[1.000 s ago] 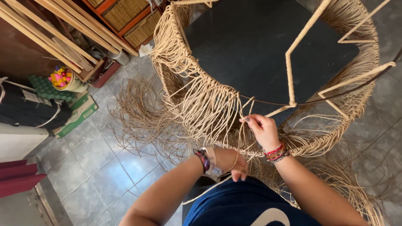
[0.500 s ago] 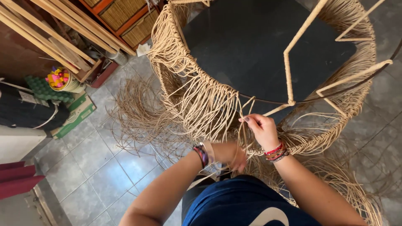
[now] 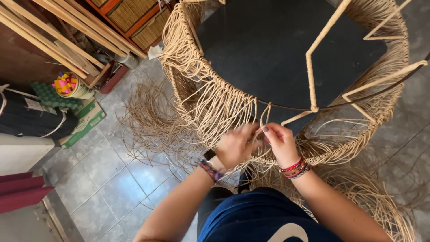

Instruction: Weaving dried straw strands onto a circular furniture frame to create a decorative fringe

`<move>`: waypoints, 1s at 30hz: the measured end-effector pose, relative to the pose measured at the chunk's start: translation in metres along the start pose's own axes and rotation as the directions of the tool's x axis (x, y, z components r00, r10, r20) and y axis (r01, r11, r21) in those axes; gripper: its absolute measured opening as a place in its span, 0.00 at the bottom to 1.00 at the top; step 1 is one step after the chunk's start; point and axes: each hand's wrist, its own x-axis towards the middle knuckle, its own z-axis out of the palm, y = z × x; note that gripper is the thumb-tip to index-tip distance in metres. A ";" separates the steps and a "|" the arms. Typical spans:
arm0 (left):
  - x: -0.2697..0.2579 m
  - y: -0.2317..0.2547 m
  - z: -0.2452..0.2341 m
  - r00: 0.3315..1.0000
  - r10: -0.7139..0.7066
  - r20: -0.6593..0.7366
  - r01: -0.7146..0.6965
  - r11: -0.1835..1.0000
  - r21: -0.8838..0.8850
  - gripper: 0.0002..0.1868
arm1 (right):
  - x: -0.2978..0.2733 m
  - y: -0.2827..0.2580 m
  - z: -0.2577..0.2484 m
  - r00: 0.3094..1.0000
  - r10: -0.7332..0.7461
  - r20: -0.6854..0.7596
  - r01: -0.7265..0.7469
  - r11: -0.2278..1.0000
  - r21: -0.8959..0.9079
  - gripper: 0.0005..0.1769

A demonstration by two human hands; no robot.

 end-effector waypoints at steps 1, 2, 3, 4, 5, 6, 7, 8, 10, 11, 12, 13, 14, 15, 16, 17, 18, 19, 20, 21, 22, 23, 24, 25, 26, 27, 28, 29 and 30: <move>0.011 -0.005 0.010 0.989 0.029 -0.145 -0.020 0.998 0.063 0.23 | 0.000 -0.001 0.001 1.000 0.029 0.003 -0.029 0.997 0.074 0.10; 0.022 -0.009 0.020 0.956 0.066 -0.284 -0.031 0.991 0.128 0.25 | 0.000 -0.002 0.001 0.998 0.057 0.008 -0.057 0.987 0.148 0.13; 0.027 -0.008 0.013 0.956 0.068 -0.286 -0.032 0.991 0.127 0.25 | -0.002 0.004 0.000 0.998 0.056 0.007 -0.056 0.988 0.146 0.13; 0.031 -0.008 0.005 0.894 0.212 -0.394 -0.147 0.971 0.190 0.14 | -0.003 0.010 -0.001 0.996 0.076 0.042 -0.082 0.979 0.185 0.13; 0.036 -0.007 -0.002 0.801 0.353 -0.483 -0.251 0.931 0.265 0.08 | -0.005 0.016 -0.002 0.993 0.096 0.074 -0.110 0.969 0.223 0.13; 0.047 -0.018 0.003 0.801 0.356 -0.482 -0.255 0.930 0.264 0.08 | -0.007 -0.001 0.001 0.993 0.096 0.070 -0.109 0.969 0.222 0.13; 0.057 -0.028 0.010 0.748 0.405 -0.526 -0.280 0.911 0.302 0.08 | -0.011 -0.017 0.004 0.995 0.084 0.062 -0.097 0.964 0.247 0.10; 0.066 -0.038 0.017 0.690 0.452 -0.565 -0.302 0.890 0.342 0.08 | -0.015 -0.033 0.007 0.996 0.073 0.053 -0.085 0.959 0.271 0.11; 0.068 -0.013 -0.022 0.678 0.431 -0.595 -0.308 0.902 0.302 0.11 | -0.012 -0.037 0.006 0.995 0.085 0.044 -0.094 0.955 0.283 0.11; 0.072 -0.001 -0.042 0.661 0.414 -0.626 -0.318 0.910 0.266 0.14 | -0.008 -0.039 0.005 0.995 0.089 0.032 -0.095 0.951 0.294 0.10; 0.079 -0.002 -0.041 0.661 0.416 -0.625 -0.320 0.909 0.267 0.14 | -0.005 -0.036 0.005 0.996 0.089 0.030 -0.093 0.951 0.294 0.10; 0.086 -0.001 -0.039 0.663 0.383 -0.643 -0.321 0.922 0.219 0.14 | -0.004 -0.034 0.004 0.997 0.076 0.010 -0.075 0.944 0.321 0.09; 0.092 -0.001 -0.037 0.665 0.350 -0.660 -0.321 0.932 0.170 0.14 | -0.002 -0.031 0.004 0.998 0.063 -0.010 -0.056 0.936 0.347 0.09; 0.094 -0.002 -0.040 0.663 0.354 -0.659 -0.327 0.929 0.171 0.14 | -0.002 -0.033 0.002 0.998 0.060 -0.016 -0.051 0.937 0.347 0.09; 0.096 -0.003 -0.044 0.703 0.281 -0.653 -0.261 0.956 0.130 0.12 | -0.001 -0.035 0.000 0.999 0.049 0.008 -0.049 0.954 0.296 0.11; 0.096 -0.004 -0.046 0.740 0.201 -0.642 -0.188 0.978 0.089 0.11 | -0.002 -0.036 0.000 0.998 0.044 0.035 -0.051 0.968 0.245 0.13; 0.099 -0.003 -0.047 0.740 0.202 -0.641 -0.190 0.978 0.088 0.11 | -0.002 -0.034 -0.003 0.998 0.045 0.033 -0.052 0.968 0.244 0.13; 0.101 -0.003 -0.048 0.757 0.148 -0.636 -0.122 0.989 0.084 0.11 | -0.002 -0.032 -0.004 0.998 0.049 0.036 -0.056 0.973 0.222 0.13; 0.104 -0.003 -0.049 0.770 0.093 -0.632 -0.054 0.995 0.081 0.10 | -0.002 -0.030 -0.005 0.998 0.053 0.039 -0.059 0.978 0.200 0.14; 0.105 -0.001 -0.051 0.771 0.095 -0.630 -0.057 0.995 0.081 0.10 | -0.004 -0.030 -0.003 0.998 0.053 0.035 -0.059 0.978 0.201 0.14; 0.107 0.002 -0.053 0.783 0.077 -0.617 -0.033 0.996 0.082 0.11 | -0.005 -0.030 -0.001 0.999 0.038 0.024 -0.042 0.981 0.191 0.13; 0.109 0.005 -0.055 0.794 0.057 -0.605 -0.009 0.997 0.081 0.12 | -0.006 -0.029 -0.001 1.000 0.024 0.014 -0.026 0.983 0.179 0.13; 0.117 0.001 -0.058 0.795 0.059 -0.604 -0.012 0.997 0.081 0.12 | -0.007 -0.025 -0.001 1.000 0.024 0.011 -0.025 0.984 0.179 0.13; 0.124 -0.002 -0.061 0.787 -0.047 -0.616 0.101 0.993 0.053 0.13 | -0.010 -0.019 -0.001 0.999 0.029 0.023 -0.031 0.994 0.106 0.13; 0.130 -0.006 -0.064 0.766 -0.151 -0.624 0.213 0.977 0.024 0.13 | -0.013 -0.014 -0.001 0.999 0.035 0.036 -0.036 0.999 0.033 0.14; 0.134 -0.007 -0.063 0.763 -0.148 -0.629 0.209 0.978 0.023 0.13 | -0.012 -0.013 -0.002 0.999 0.029 0.035 -0.030 0.999 0.029 0.14; 0.139 -0.007 -0.062 0.762 -0.152 -0.629 0.237 0.970 0.052 0.13 | -0.011 -0.012 -0.003 1.000 0.019 0.014 -0.020 0.997 0.077 0.13; 0.137 -0.009 -0.059 0.764 -0.163 -0.624 0.273 0.958 0.084 0.13 | -0.015 -0.009 -0.001 1.000 0.018 -0.002 -0.018 0.991 0.131 0.13; 0.140 -0.012 -0.059 0.763 -0.166 -0.624 0.278 0.957 0.086 0.13 | -0.015 0.001 -0.001 1.000 0.020 0.002 -0.020 0.991 0.135 0.13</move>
